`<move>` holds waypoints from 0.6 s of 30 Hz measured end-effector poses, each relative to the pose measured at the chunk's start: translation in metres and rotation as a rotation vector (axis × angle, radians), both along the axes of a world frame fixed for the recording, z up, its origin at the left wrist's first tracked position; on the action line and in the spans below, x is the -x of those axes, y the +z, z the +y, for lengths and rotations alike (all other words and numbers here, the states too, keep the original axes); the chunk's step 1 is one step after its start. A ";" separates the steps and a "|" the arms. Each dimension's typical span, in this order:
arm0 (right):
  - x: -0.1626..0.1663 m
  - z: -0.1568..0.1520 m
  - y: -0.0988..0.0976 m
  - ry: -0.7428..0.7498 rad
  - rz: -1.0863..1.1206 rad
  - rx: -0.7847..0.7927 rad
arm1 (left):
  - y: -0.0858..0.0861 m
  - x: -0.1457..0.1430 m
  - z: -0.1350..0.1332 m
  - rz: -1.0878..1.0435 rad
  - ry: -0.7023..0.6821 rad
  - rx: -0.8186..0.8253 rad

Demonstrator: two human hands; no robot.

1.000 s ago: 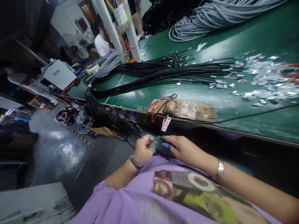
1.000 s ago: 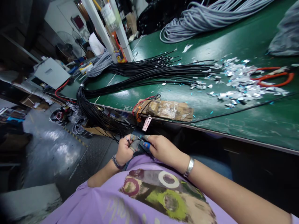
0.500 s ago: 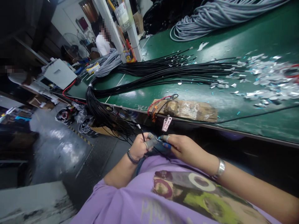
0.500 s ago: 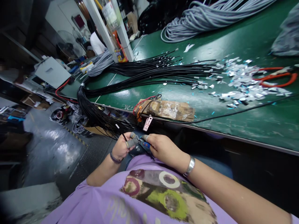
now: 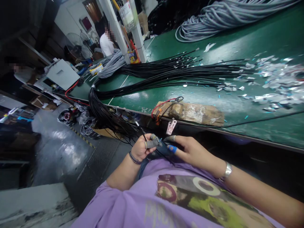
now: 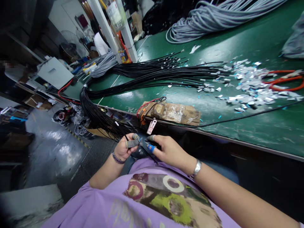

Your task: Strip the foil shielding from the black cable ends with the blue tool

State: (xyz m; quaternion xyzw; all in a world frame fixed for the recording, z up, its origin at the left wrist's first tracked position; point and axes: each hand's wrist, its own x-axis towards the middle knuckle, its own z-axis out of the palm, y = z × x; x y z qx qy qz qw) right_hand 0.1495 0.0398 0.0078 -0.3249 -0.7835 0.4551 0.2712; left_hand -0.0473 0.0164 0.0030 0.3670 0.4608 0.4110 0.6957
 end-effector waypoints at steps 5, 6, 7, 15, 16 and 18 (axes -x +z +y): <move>0.004 -0.003 -0.009 -0.177 0.292 0.675 | -0.001 -0.013 -0.010 0.263 0.047 -0.136; 0.005 -0.004 -0.010 -0.178 0.325 0.805 | 0.000 -0.015 -0.011 0.294 0.041 -0.165; 0.006 -0.005 -0.012 -0.174 0.354 0.910 | 0.000 -0.017 -0.012 0.313 0.035 -0.193; 0.008 -0.007 -0.009 -0.124 0.432 1.108 | 0.002 -0.021 -0.012 0.433 -0.005 -0.428; 0.007 -0.007 -0.009 -0.118 0.433 1.109 | 0.002 -0.021 -0.012 0.450 -0.006 -0.452; 0.006 -0.007 -0.009 -0.097 0.443 1.115 | 0.000 -0.020 -0.012 0.481 -0.006 -0.485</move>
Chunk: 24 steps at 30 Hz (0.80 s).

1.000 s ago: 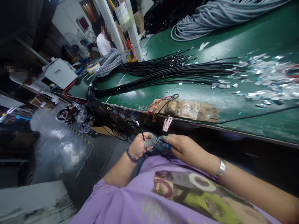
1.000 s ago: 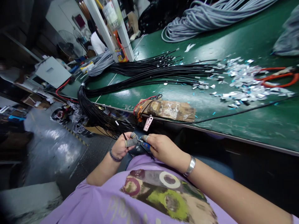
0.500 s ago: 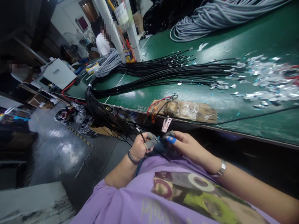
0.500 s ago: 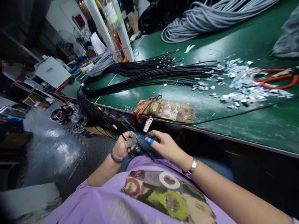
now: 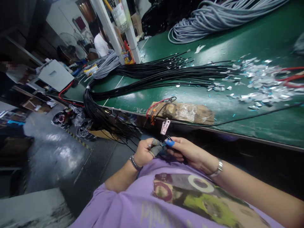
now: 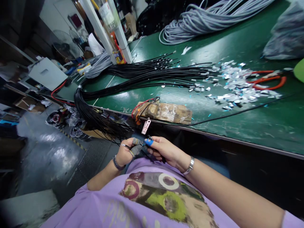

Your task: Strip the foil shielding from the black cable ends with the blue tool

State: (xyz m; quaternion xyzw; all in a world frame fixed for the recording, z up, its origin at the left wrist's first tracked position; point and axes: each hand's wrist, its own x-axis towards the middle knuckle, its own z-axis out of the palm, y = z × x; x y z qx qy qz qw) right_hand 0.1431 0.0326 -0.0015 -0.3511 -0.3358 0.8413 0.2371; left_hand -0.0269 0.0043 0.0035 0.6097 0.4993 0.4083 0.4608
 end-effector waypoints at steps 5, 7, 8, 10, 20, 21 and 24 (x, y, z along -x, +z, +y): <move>-0.003 0.001 -0.002 0.080 0.031 -0.018 | -0.001 -0.001 -0.001 0.023 0.018 -0.023; -0.004 0.002 -0.002 0.122 -0.017 -0.110 | 0.000 -0.001 -0.001 0.008 0.008 -0.012; -0.004 0.002 -0.001 0.126 -0.063 -0.198 | 0.001 -0.001 -0.001 0.001 -0.001 0.002; -0.004 0.001 0.000 0.095 -0.199 -0.448 | 0.002 -0.001 -0.002 0.004 -0.014 0.040; -0.008 -0.001 0.002 0.019 -0.376 -0.841 | 0.005 0.000 -0.005 -0.044 -0.008 0.199; -0.008 0.000 0.003 0.007 -0.363 -0.829 | 0.005 -0.001 -0.005 -0.053 0.013 0.207; -0.009 -0.001 0.005 -0.030 -0.356 -0.815 | 0.003 -0.002 -0.006 -0.055 0.054 0.212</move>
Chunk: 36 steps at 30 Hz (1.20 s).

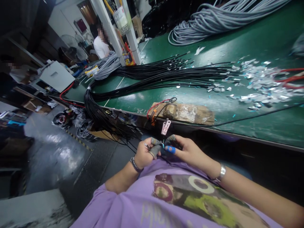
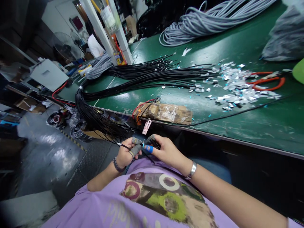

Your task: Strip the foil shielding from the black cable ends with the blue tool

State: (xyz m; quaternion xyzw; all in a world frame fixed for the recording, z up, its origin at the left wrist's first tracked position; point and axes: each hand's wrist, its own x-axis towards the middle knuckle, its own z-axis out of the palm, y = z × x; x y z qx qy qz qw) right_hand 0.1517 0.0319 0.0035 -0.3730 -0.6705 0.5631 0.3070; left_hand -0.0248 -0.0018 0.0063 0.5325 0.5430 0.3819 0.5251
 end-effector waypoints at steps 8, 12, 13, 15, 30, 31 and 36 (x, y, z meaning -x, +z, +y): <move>0.004 -0.003 -0.003 -0.027 -0.132 -0.176 | -0.010 0.005 -0.003 0.037 -0.071 -0.090; 0.004 -0.004 -0.003 -0.078 -0.252 -0.289 | -0.010 0.008 -0.003 0.052 -0.136 -0.119; 0.003 -0.004 -0.003 -0.091 -0.274 -0.321 | -0.009 0.008 -0.002 0.042 -0.141 -0.115; 0.003 -0.004 -0.003 -0.111 -0.309 -0.375 | -0.008 0.006 -0.002 0.010 -0.117 -0.095; 0.002 -0.006 -0.002 -0.197 -0.097 -0.377 | -0.006 -0.002 -0.004 -0.013 0.025 -0.072; 0.003 -0.005 -0.002 -0.187 -0.058 -0.317 | -0.006 -0.002 -0.005 -0.010 0.022 -0.075; 0.006 -0.003 -0.004 -0.153 0.086 -0.029 | -0.008 -0.003 -0.005 -0.027 0.016 -0.075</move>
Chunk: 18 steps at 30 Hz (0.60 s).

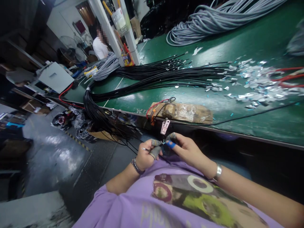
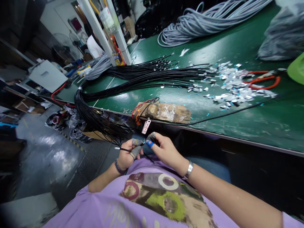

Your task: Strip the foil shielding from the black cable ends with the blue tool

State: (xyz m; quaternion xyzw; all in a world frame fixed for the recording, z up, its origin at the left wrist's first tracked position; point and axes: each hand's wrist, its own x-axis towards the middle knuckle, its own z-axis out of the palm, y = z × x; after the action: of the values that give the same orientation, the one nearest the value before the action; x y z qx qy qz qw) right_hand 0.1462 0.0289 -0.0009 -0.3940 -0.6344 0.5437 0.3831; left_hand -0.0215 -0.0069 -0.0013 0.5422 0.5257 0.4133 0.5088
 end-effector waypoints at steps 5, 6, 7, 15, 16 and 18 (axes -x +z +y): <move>0.004 -0.001 -0.005 0.082 0.122 0.311 | -0.001 -0.001 -0.001 -0.013 -0.017 -0.003; 0.005 -0.001 -0.006 0.095 0.136 0.342 | -0.001 -0.001 -0.001 -0.014 -0.018 -0.004; 0.005 -0.001 -0.006 0.103 0.141 0.352 | -0.001 -0.001 -0.001 -0.014 -0.020 -0.004; -0.004 0.000 0.006 -0.003 -0.226 -0.182 | -0.007 0.001 0.003 0.122 -0.032 -0.088; -0.005 -0.001 0.008 0.007 -0.314 -0.293 | -0.007 0.001 0.004 0.166 -0.044 -0.135; -0.007 -0.001 0.011 0.036 -0.453 -0.460 | -0.006 0.002 0.004 0.241 -0.072 -0.213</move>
State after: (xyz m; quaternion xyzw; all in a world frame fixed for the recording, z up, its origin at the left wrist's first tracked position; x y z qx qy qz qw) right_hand 0.1531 0.0279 0.0101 -0.3968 -0.8166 0.2914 0.3014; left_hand -0.0231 -0.0032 -0.0074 0.6572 0.5162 0.3804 0.3961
